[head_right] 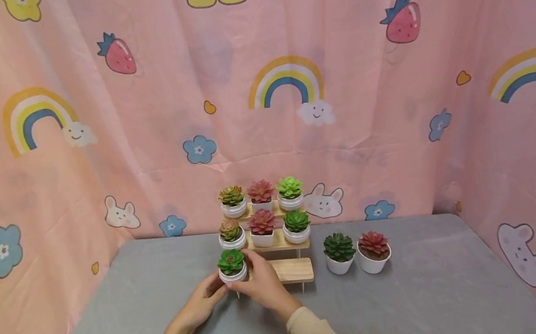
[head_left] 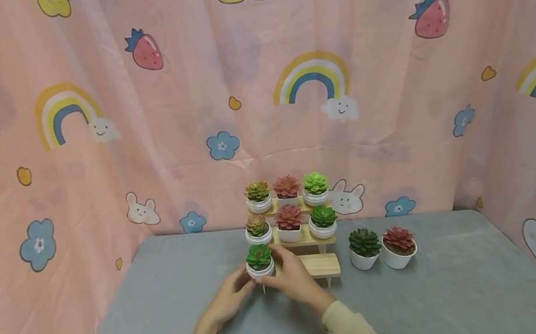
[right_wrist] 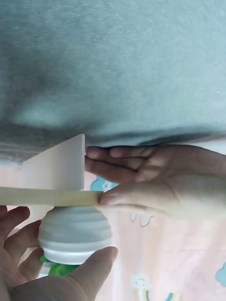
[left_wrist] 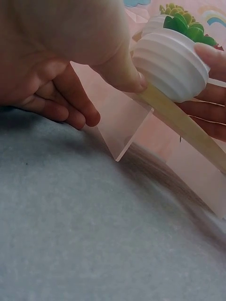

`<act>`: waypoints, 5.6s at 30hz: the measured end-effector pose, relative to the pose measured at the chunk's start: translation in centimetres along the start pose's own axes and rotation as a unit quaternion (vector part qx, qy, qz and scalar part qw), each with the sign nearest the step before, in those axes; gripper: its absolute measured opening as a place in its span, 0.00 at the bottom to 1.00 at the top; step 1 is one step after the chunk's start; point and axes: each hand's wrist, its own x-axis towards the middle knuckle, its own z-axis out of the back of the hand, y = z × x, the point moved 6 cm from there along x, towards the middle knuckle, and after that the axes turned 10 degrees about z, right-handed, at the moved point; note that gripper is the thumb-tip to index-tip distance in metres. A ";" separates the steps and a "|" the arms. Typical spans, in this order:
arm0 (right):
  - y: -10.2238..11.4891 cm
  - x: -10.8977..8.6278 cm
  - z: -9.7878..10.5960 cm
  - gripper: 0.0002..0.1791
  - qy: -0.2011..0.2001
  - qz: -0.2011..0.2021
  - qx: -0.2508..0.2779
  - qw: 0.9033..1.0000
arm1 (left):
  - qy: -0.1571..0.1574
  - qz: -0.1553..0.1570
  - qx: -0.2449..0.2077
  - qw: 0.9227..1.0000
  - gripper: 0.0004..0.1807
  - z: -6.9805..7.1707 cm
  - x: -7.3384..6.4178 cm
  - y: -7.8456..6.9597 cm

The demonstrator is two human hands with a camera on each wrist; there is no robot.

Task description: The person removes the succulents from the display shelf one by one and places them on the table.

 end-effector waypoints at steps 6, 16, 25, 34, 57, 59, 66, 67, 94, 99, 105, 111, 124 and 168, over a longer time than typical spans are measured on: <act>-0.5 0.0 -0.3 0.39 -0.012 -0.006 -0.033 0.999 | -0.008 -0.001 0.003 1.000 0.32 -0.1 -0.2 -0.2; -0.2 -1.2 0.0 0.35 -0.020 0.006 0.013 1.000 | -0.002 0.002 0.011 1.000 0.31 -0.2 -0.3 0.0; 1.8 -2.8 1.7 0.36 -0.007 0.032 -0.011 0.999 | 0.006 -0.004 0.004 1.000 0.34 -0.2 -0.4 -0.1; 3.5 -4.3 3.5 0.37 -0.021 0.030 -0.017 0.999 | -0.003 0.007 0.002 1.000 0.33 -0.2 -0.4 -0.1; 3.5 -5.5 8.9 0.39 -0.046 0.022 -0.055 0.997 | -0.019 0.035 0.027 0.999 0.34 -0.1 -0.3 0.2; 3.6 -5.5 9.4 0.38 -0.047 0.025 -0.060 0.997 | -0.018 0.036 0.024 0.999 0.34 -0.1 -0.3 0.2; 3.7 -5.7 11.3 0.37 -0.072 0.036 -0.096 0.992 | -0.012 0.034 0.018 0.999 0.34 -0.1 -0.2 0.1; 3.7 -5.7 11.6 0.36 -0.076 0.036 -0.099 0.992 | -0.013 0.035 0.018 0.999 0.34 -0.1 -0.3 0.1; 0.3 -7.8 22.8 0.36 -0.240 0.025 -0.143 0.960 | -0.018 0.020 0.020 0.999 0.33 -0.1 -0.2 0.3; -1.2 -8.4 24.7 0.39 -0.253 -0.014 -0.167 0.953 | -0.014 0.010 0.018 1.000 0.33 -0.2 -0.2 0.2; -2.7 -9.0 26.2 0.40 -0.277 -0.046 -0.178 0.943 | -0.007 0.004 0.013 1.000 0.35 -0.3 -0.3 0.0; -4.4 -9.8 27.1 0.40 -0.290 -0.087 -0.189 0.934 | -0.003 0.002 0.016 1.000 0.35 -0.1 -0.3 0.1; -7.7 -11.0 28.8 0.40 -0.315 -0.157 -0.171 0.920 | -0.003 0.009 0.017 1.000 0.35 -0.1 -0.2 0.1; -13.6 -13.5 29.1 0.47 -0.248 -0.307 -0.185 0.900 | -0.008 0.028 0.019 0.999 0.36 -0.1 -0.2 0.5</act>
